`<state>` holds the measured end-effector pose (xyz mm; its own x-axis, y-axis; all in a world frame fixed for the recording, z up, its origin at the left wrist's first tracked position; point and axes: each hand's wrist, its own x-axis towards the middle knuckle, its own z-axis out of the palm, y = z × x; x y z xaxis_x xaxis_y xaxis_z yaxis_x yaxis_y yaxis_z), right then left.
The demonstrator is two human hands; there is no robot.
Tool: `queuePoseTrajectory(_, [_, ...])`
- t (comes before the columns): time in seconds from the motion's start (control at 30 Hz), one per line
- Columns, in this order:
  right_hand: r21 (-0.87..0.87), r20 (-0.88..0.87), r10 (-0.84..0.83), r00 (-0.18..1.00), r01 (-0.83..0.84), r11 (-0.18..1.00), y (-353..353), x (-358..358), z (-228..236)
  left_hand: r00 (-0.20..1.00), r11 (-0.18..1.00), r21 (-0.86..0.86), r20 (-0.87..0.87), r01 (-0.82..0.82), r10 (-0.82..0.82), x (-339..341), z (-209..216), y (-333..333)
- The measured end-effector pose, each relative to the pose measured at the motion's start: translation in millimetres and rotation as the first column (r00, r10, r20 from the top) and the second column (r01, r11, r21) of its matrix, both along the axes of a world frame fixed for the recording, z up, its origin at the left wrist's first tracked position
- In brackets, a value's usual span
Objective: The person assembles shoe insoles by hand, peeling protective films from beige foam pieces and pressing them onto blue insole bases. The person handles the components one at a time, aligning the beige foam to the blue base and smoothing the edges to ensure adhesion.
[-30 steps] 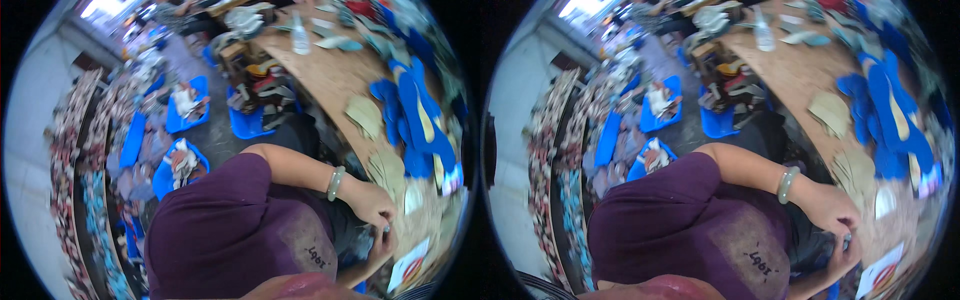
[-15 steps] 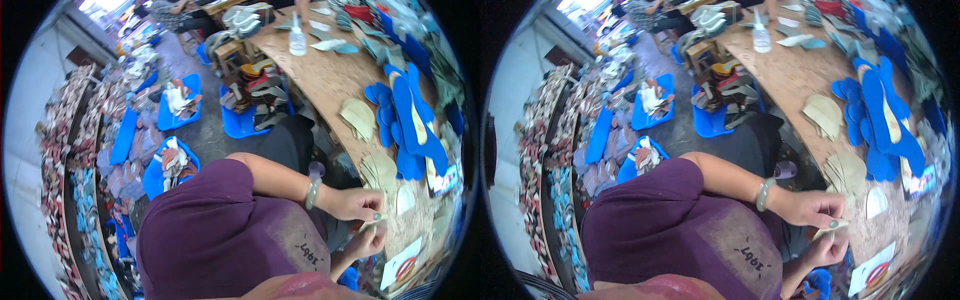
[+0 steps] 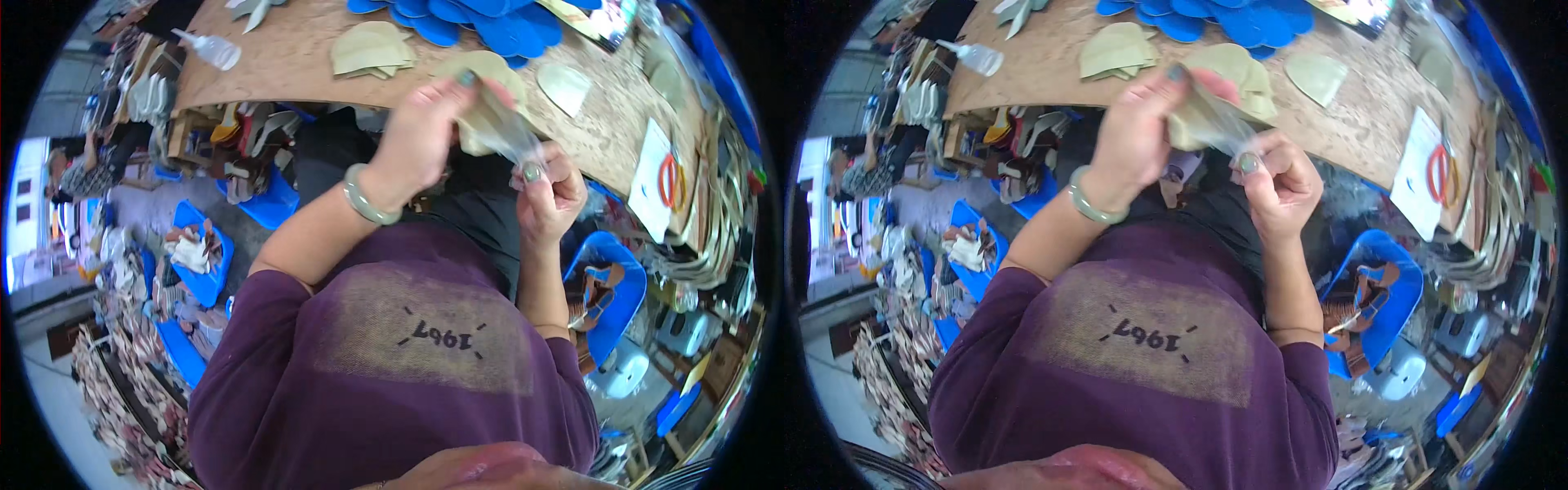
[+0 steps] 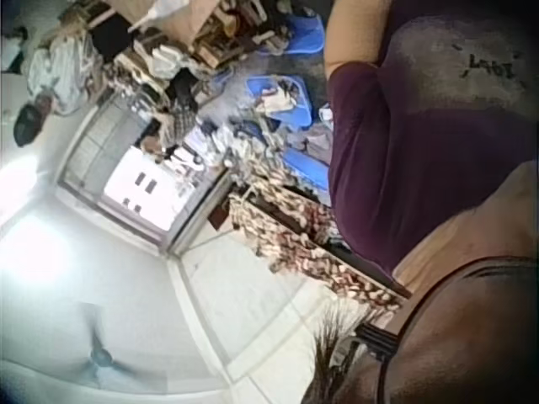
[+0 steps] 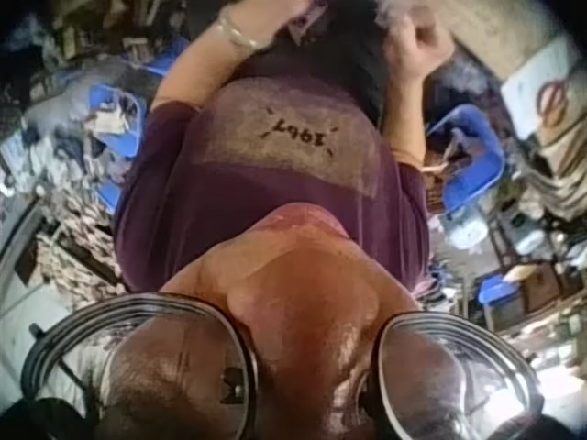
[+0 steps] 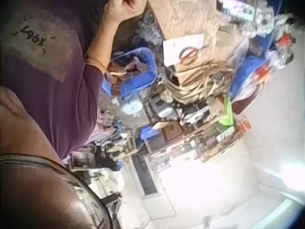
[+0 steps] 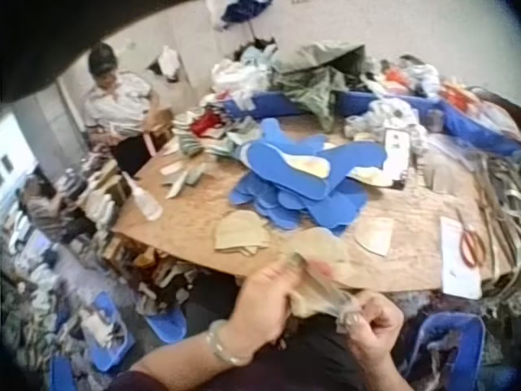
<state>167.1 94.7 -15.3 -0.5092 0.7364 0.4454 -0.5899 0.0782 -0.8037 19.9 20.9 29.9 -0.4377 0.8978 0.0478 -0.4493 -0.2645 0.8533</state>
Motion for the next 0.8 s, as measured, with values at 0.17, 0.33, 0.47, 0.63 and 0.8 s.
queuePoseTrajectory(0.17, [0.147,-0.174,-0.084,0.981,0.11,0.983,16.7,57.3,4.4,0.949,0.956,-0.018,-0.127,-0.292,0.288,-86.8,3.5,-2.0])
queuePoseTrajectory(0.33, [-0.215,0.555,0.362,0.749,-0.292,0.932,71.5,105.5,-73.7,0.961,0.966,-0.024,-0.115,-0.257,0.252,-52.5,7.6,-3.9])
queuePoseTrajectory(0.47, [0.705,0.684,-0.727,0.058,-0.306,0.639,61.5,121.7,-128.4,0.902,0.966,-0.045,-0.371,-0.256,0.222,-25.2,-10.0,6.3])
queuePoseTrajectory(0.63, [-0.173,0.643,0.172,0.746,-0.078,0.982,20.6,48.8,19.6,0.77,0.988,0.031,-0.623,-0.152,0.137,17.8,-19.7,10.0])
queuePoseTrajectory(0.8, [-0.179,0.566,0.16,0.809,-0.07,0.981,21.4,15.3,24.4,0.957,0.995,-0.082,-0.281,0.05,-0.071,26.6,-21.7,-2.7])
